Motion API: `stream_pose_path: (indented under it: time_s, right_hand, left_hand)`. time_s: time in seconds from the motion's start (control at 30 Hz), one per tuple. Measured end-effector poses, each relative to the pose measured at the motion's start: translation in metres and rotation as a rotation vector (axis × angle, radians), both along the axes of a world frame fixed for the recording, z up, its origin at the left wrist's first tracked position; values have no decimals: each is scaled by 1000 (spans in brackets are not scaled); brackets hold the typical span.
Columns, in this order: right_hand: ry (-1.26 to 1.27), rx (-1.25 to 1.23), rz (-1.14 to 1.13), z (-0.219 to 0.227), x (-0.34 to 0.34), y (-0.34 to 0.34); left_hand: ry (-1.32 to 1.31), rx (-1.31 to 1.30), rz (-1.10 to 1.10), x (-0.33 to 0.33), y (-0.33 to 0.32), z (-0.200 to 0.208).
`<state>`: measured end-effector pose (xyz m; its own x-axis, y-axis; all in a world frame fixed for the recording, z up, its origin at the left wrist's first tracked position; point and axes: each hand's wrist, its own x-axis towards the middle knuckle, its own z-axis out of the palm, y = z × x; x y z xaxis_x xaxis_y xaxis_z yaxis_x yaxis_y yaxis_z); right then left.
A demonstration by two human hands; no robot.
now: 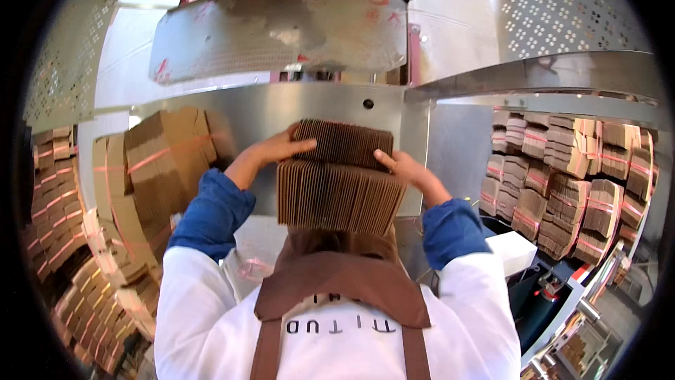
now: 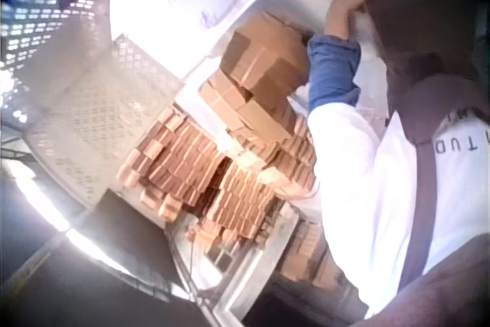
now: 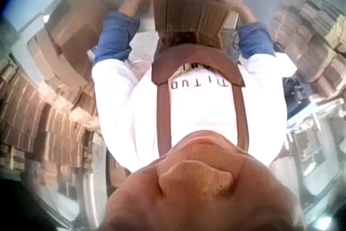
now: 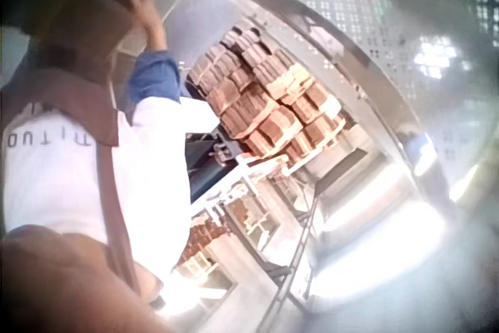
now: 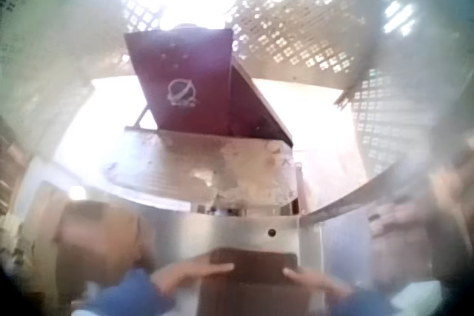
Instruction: The person folds flat cardboard pieces into box shapes by hand and stacks them on a table. They then carry stacks of the folded boxes to a strapping machine, where they are secured with pink bands. The person repeats this process, moving between the table and the machine to assemble and bundle the boxes.
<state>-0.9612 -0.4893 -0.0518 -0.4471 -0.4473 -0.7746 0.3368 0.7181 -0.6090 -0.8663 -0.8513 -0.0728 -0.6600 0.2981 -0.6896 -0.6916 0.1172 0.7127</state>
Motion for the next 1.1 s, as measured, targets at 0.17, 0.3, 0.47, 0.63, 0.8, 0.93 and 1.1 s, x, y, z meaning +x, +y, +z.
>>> stream_pose_path:
  time_s: [0.17,0.3,0.47,0.63,0.8,0.93,1.1]
  right_hand:
    - [-249,71,-331,26,-48,-9]
    - [-423,57,-177,-8,-78,-13]
    - [-288,-243,-120,23,-67,5]
    - [-393,-548,-504,7,-33,52]
    - [-326,-664,-882,-65,26,60]
    - [-292,-712,-1056,-66,31,71]
    - [-177,-729,-1110,-89,6,108]
  left_hand:
    - [-356,337,517,90,2,-17]
    - [-431,639,899,113,74,6]
    - [-261,443,875,67,65,67]
    - [349,-185,323,-39,46,133]
    - [515,-371,-201,-153,97,126]
    - [577,-359,-371,-209,137,91]
    - [641,-392,-474,-257,187,95]
